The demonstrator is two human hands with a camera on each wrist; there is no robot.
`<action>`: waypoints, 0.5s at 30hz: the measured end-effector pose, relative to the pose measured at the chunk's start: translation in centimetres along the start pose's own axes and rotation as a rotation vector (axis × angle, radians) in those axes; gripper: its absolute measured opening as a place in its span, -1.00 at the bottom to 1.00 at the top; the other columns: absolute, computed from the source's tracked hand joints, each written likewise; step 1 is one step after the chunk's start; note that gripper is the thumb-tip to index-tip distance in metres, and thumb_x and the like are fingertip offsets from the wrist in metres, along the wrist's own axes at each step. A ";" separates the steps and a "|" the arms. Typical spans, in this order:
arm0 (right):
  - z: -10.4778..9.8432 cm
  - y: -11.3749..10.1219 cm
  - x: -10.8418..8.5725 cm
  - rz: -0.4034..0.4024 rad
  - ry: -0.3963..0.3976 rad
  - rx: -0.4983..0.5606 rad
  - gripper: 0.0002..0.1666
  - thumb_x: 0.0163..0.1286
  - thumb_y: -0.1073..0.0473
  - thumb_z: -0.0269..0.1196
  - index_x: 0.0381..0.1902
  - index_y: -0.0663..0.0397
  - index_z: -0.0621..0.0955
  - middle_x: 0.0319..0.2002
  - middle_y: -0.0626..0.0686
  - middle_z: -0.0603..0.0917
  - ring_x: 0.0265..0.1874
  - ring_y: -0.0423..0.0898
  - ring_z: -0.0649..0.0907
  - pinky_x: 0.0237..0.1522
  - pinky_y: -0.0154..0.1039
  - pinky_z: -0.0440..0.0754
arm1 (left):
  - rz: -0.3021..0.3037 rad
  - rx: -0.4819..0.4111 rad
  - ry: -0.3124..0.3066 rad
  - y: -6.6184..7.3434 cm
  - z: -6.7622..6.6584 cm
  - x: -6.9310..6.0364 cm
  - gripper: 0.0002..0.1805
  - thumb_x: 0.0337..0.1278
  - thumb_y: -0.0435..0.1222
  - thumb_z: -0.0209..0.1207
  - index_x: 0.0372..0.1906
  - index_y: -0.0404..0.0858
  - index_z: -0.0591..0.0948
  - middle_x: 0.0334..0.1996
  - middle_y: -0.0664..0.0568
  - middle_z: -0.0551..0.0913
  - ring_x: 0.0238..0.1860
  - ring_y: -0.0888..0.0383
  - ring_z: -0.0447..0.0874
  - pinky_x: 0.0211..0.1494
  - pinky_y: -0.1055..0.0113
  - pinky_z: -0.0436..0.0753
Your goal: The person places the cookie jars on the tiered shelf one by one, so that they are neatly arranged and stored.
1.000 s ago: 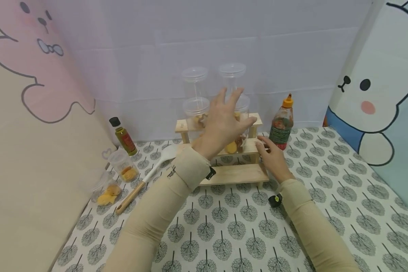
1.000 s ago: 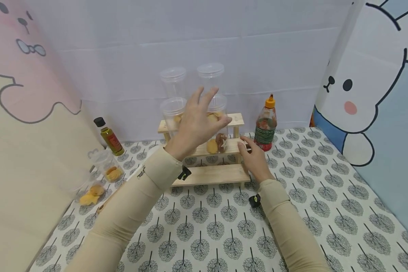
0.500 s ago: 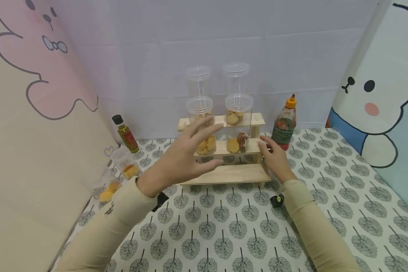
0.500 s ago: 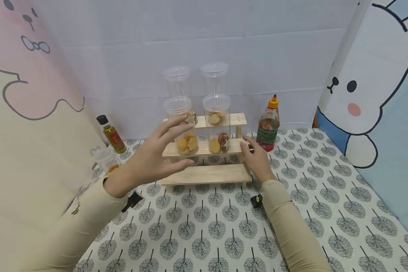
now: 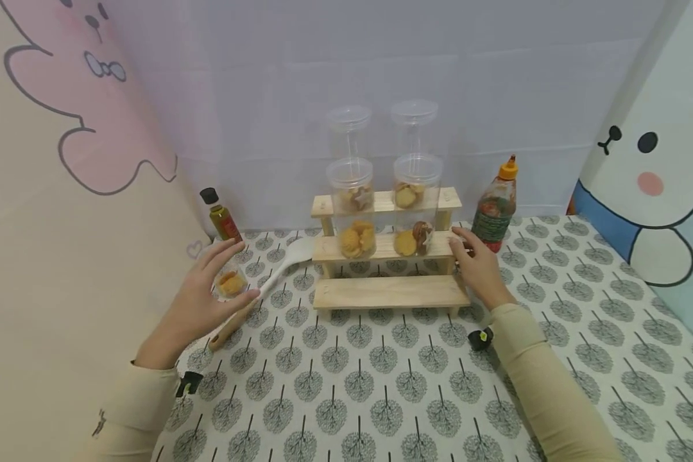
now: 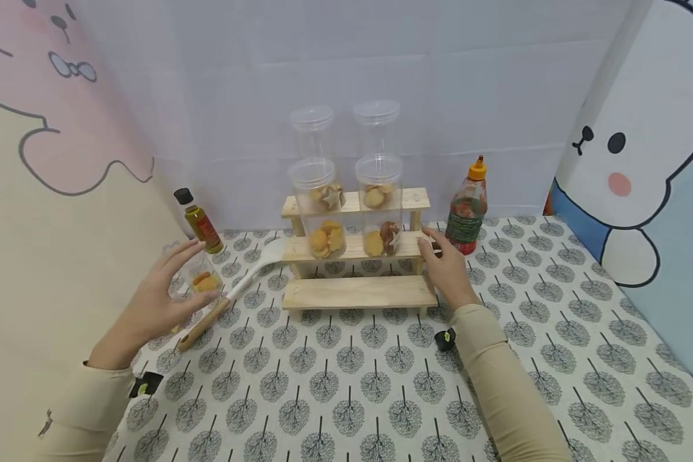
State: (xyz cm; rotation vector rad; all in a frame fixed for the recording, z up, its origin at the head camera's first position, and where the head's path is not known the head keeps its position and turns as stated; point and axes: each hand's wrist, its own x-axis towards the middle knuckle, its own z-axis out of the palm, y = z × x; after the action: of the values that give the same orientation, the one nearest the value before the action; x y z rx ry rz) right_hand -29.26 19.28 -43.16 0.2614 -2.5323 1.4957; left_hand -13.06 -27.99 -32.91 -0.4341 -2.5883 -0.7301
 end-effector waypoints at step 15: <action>-0.2 -0.2 -0.2 0.016 -0.013 0.001 -0.26 0.49 -0.40 -0.08 0.51 -0.30 0.30 0.20 0.30 0.55 -0.05 0.21 0.63 -0.03 0.19 0.61 | -0.372 0.031 -0.015 -8.9 -3.1 -4.7 0.06 0.05 0.00 0.43 0.59 -0.05 0.11 0.57 -0.24 -0.03 0.50 -0.42 -0.11 0.26 -0.60 0.04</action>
State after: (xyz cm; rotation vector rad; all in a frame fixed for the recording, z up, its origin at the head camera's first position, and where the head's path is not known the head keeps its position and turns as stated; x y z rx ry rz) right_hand -28.95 19.42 -42.93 0.2520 -2.5501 1.5057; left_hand -11.56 -37.85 -36.45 0.0565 -2.7223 -0.8058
